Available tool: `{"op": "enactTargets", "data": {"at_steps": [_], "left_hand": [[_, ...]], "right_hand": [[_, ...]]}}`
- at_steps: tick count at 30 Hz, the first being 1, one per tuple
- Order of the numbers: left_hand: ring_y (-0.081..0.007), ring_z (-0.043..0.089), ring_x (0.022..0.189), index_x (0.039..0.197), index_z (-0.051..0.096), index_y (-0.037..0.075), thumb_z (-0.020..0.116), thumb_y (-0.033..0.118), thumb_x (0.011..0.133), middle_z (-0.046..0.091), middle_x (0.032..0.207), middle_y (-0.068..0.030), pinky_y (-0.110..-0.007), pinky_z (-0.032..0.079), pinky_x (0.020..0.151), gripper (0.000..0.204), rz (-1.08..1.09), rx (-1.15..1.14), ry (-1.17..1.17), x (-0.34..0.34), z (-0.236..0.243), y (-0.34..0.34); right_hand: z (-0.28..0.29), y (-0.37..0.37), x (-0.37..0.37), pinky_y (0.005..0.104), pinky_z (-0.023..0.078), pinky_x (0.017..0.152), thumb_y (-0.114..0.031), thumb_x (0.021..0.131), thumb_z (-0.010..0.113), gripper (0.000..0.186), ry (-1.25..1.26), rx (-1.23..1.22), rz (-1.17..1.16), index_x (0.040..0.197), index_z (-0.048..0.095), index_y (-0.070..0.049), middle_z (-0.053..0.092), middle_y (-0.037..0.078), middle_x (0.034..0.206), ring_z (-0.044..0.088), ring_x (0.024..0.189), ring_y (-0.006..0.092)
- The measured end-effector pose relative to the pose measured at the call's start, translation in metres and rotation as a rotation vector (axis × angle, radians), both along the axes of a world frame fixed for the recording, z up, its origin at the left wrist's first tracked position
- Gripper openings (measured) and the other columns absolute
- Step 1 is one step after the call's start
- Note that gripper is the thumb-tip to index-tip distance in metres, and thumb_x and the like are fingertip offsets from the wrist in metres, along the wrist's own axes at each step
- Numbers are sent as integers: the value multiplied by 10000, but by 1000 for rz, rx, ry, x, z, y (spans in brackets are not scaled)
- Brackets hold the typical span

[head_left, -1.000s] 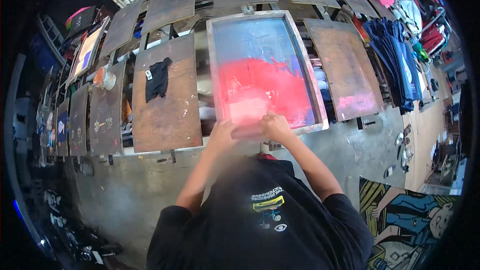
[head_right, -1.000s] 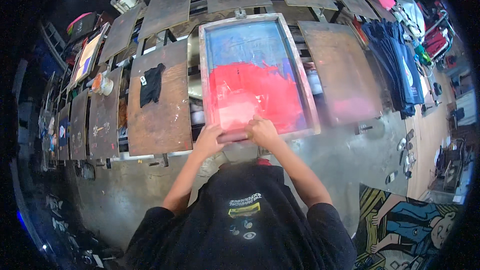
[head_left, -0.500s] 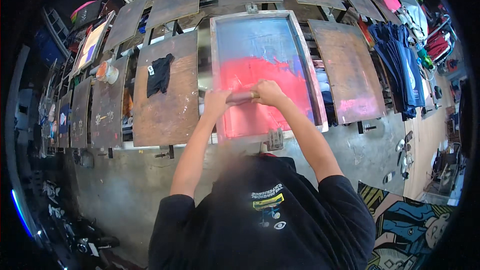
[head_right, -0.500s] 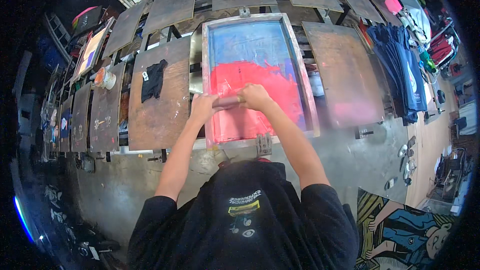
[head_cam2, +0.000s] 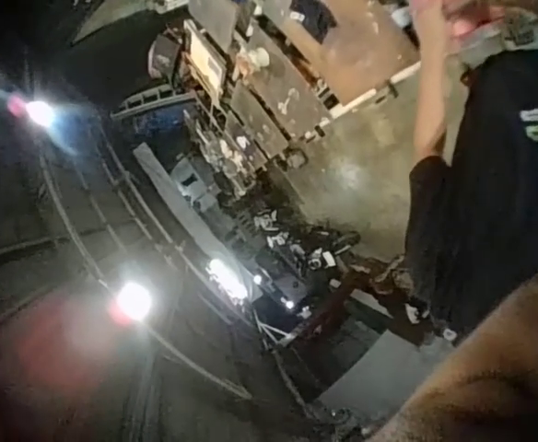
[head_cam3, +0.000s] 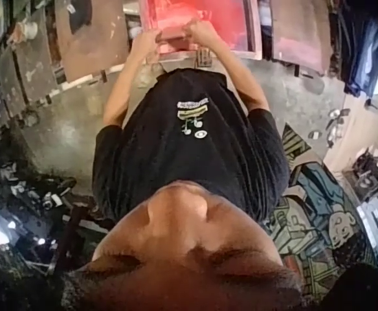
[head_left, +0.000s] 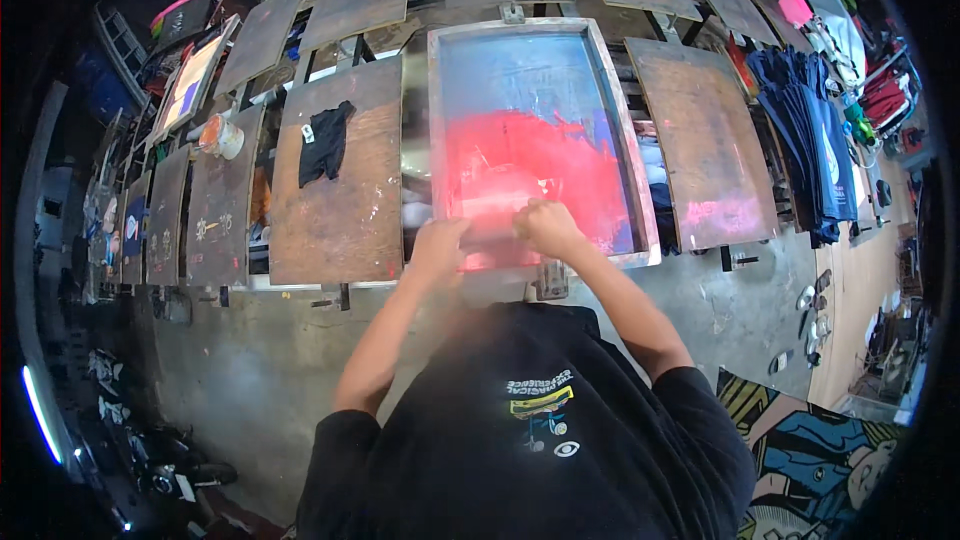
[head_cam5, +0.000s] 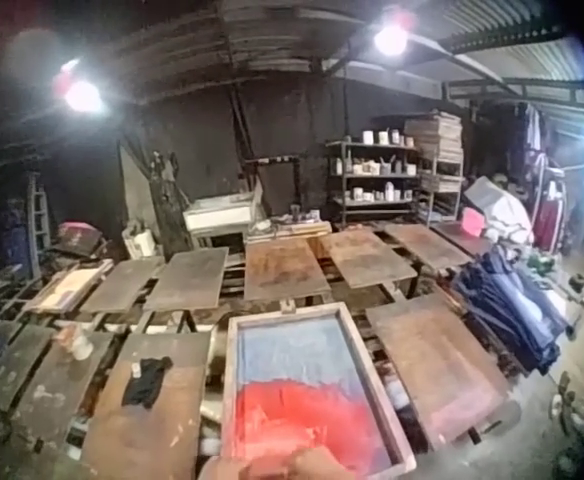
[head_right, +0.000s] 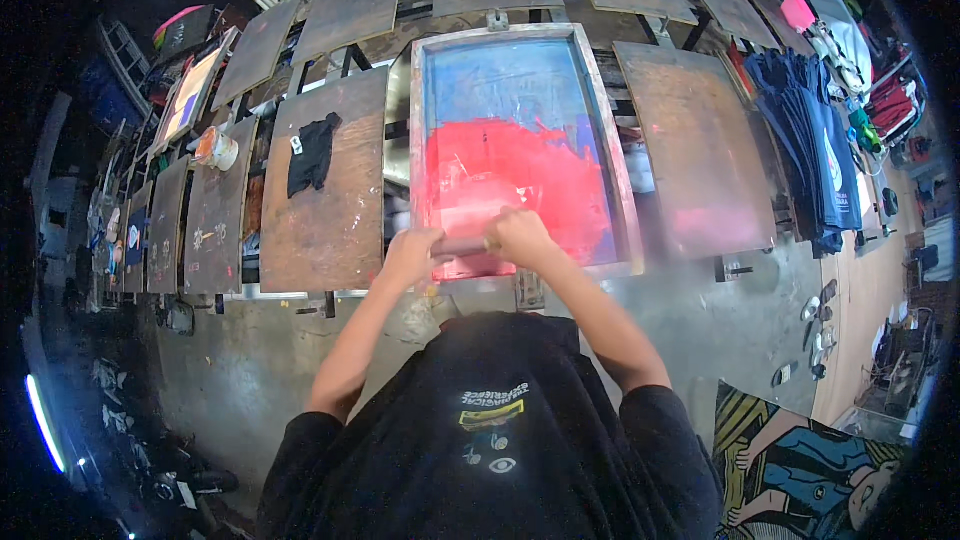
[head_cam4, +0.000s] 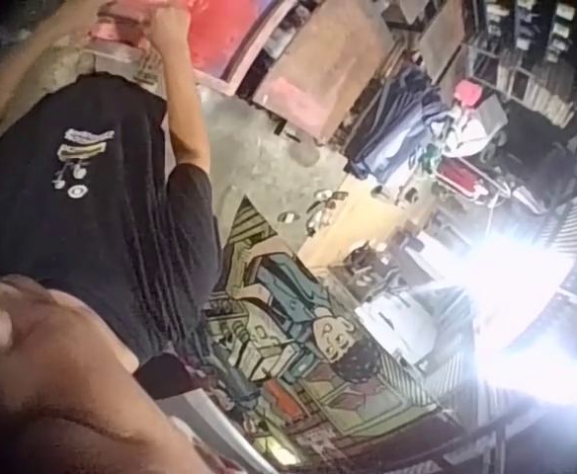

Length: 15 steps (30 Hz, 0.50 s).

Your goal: Printing a design onto a tote bag using a screen printing setup.

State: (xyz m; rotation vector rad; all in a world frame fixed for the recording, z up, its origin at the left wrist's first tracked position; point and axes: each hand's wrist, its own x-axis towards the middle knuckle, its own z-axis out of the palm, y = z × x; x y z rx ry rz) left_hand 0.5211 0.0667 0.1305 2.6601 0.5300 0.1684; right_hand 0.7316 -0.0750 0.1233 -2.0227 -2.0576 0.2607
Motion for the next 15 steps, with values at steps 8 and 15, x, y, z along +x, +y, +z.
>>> {"op": "enactTargets", "data": {"at_steps": [8,15], "left_hand": [[-362,646,856,1132,665,114,774,388,716,679,893,-157,-482,487,727,510,-75,-145,254,5,-18,23],[-336,656,943,1166,666,128,772,418,711,700,1034,-136,-450,502,801,549,-75,-23,52,34,-20,62]], "right_hand": [[-1,10,12,488,510,692,-386,703,751,358,132,-159,32,914,632,-123,653,155,805,649,785,350],[-6,46,46,484,521,715,-468,699,765,472,123,-213,37,1013,633,-143,688,144,862,666,853,345]]}}
